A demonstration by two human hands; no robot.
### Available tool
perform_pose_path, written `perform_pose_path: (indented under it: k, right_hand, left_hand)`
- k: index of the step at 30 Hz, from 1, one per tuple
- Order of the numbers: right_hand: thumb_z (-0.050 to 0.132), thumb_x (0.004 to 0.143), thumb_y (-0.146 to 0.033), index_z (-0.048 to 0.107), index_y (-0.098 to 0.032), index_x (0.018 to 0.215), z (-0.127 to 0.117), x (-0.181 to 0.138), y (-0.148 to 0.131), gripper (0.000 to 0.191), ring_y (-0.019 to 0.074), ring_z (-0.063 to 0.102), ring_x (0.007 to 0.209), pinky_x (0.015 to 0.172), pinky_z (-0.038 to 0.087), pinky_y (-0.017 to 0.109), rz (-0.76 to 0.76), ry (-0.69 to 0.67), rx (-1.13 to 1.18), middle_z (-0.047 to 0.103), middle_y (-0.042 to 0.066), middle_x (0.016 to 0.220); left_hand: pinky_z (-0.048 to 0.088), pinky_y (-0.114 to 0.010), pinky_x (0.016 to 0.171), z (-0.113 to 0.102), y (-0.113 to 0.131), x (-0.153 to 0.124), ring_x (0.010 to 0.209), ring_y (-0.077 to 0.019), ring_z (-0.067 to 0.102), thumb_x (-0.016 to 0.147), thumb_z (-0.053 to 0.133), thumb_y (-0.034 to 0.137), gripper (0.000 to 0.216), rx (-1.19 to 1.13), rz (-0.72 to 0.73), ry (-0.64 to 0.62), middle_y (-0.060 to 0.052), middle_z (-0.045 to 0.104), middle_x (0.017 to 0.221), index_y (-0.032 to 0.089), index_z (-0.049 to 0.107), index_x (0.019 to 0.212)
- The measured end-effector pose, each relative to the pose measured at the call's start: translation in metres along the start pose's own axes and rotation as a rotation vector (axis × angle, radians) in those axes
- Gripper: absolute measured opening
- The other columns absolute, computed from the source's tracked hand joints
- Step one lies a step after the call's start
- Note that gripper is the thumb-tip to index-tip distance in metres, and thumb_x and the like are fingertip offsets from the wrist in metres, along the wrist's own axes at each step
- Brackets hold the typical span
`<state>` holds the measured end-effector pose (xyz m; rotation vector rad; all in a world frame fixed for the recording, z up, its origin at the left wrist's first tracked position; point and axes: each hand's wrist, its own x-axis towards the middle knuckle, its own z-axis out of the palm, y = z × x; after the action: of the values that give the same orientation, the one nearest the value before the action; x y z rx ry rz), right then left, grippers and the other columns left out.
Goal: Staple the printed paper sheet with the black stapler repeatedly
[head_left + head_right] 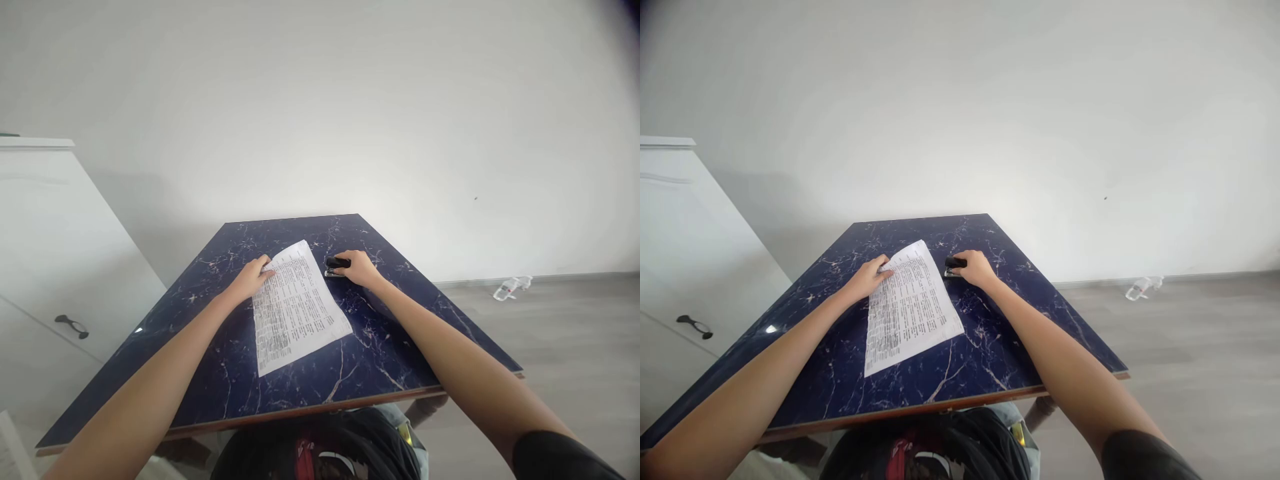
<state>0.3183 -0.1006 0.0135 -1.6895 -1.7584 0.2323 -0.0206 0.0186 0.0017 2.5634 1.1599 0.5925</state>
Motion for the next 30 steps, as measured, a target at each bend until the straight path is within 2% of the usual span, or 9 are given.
perform_pose_path:
  k: [6,9,12,15,17,19,23,26,30]
  right_hand:
    - [0.084,0.079,-0.032,0.08,-0.026,0.115,-0.011,-0.006,-0.012,0.037,0.0271,0.073,0.102,0.095,0.058,0.043,-0.201,-0.33,0.231,0.078,0.005,0.115]
    - [0.084,0.079,-0.036,0.08,-0.025,0.113,-0.011,-0.012,-0.025,0.036,0.0258,0.073,0.099,0.091,0.058,0.042,-0.246,-0.405,0.242,0.078,0.005,0.111]
    - [0.078,0.086,-0.047,0.077,-0.025,0.119,-0.01,-0.017,-0.041,0.039,0.0259,0.07,0.105,0.093,0.057,0.042,-0.272,-0.331,0.241,0.075,0.008,0.118]
    - [0.053,0.104,-0.052,0.072,-0.023,0.125,-0.009,-0.021,-0.055,0.04,0.0268,0.066,0.117,0.099,0.054,0.044,-0.274,-0.016,0.231,0.071,0.01,0.126]
    - [0.035,0.111,-0.048,0.067,-0.022,0.131,-0.003,-0.024,-0.061,0.046,0.0279,0.061,0.127,0.108,0.048,0.047,-0.3,0.105,0.163,0.067,0.011,0.135]
    - [0.03,0.112,-0.047,0.062,-0.024,0.139,0.01,-0.026,-0.064,0.048,0.0297,0.054,0.137,0.116,0.041,0.052,-0.362,0.016,0.028,0.06,0.01,0.146]
    - [0.045,0.108,-0.045,0.058,-0.026,0.144,0.044,-0.03,-0.066,0.043,0.0363,0.044,0.147,0.122,0.028,0.061,-0.502,-0.231,-0.333,0.055,0.011,0.154]
    - [0.048,0.106,-0.039,0.063,-0.019,0.137,0.056,-0.031,-0.068,0.04,0.0411,0.051,0.139,0.116,0.034,0.063,-0.509,-0.263,-0.439,0.06,0.019,0.146]
    - [0.053,0.104,-0.048,0.058,-0.022,0.142,0.033,-0.027,-0.066,0.046,0.0359,0.06,0.128,0.109,0.044,0.055,-0.494,-0.295,-0.273,0.063,0.016,0.141]
  left_hand:
    - [0.05,-0.039,0.085,-0.002,-0.009,0.0,0.111,-0.0326,0.067,0.094,0.058,0.047,0.03,-0.046,-0.043,-0.038,-0.013,0.071,0.122,0.023,0.06,0.111]
    - [0.052,-0.038,0.082,-0.001,-0.007,-0.001,0.108,-0.0317,0.068,0.094,0.057,0.048,0.031,-0.055,-0.045,-0.043,-0.012,0.071,0.122,0.023,0.062,0.11]
    - [0.052,-0.038,0.086,-0.001,-0.005,-0.002,0.111,-0.0312,0.068,0.095,0.055,0.048,0.032,-0.059,-0.03,-0.04,-0.012,0.071,0.125,0.023,0.063,0.114]
    - [0.051,-0.039,0.088,0.0,-0.006,-0.001,0.113,-0.0313,0.067,0.095,0.054,0.048,0.034,-0.058,-0.011,-0.042,-0.011,0.071,0.126,0.024,0.063,0.117]
    - [0.052,-0.039,0.087,0.002,-0.007,0.0,0.111,-0.0313,0.068,0.095,0.053,0.048,0.035,-0.058,-0.007,-0.043,-0.012,0.072,0.125,0.023,0.064,0.117]
    - [0.052,-0.039,0.085,0.004,-0.008,0.001,0.108,-0.031,0.069,0.095,0.053,0.049,0.036,-0.06,-0.006,-0.042,-0.012,0.072,0.124,0.023,0.065,0.117]
    - [0.051,-0.038,0.088,0.008,-0.008,0.002,0.109,-0.0308,0.068,0.095,0.055,0.048,0.037,-0.052,0.004,-0.034,-0.012,0.072,0.123,0.022,0.065,0.119]
    - [0.049,-0.041,0.094,0.009,-0.007,0.002,0.114,-0.0327,0.065,0.093,0.057,0.048,0.037,-0.025,0.005,-0.029,-0.011,0.072,0.122,0.022,0.066,0.118]
    - [0.048,-0.044,0.097,0.01,-0.01,0.003,0.119,-0.0354,0.063,0.092,0.058,0.048,0.043,0.022,-0.003,-0.033,-0.014,0.069,0.128,0.021,0.065,0.125]
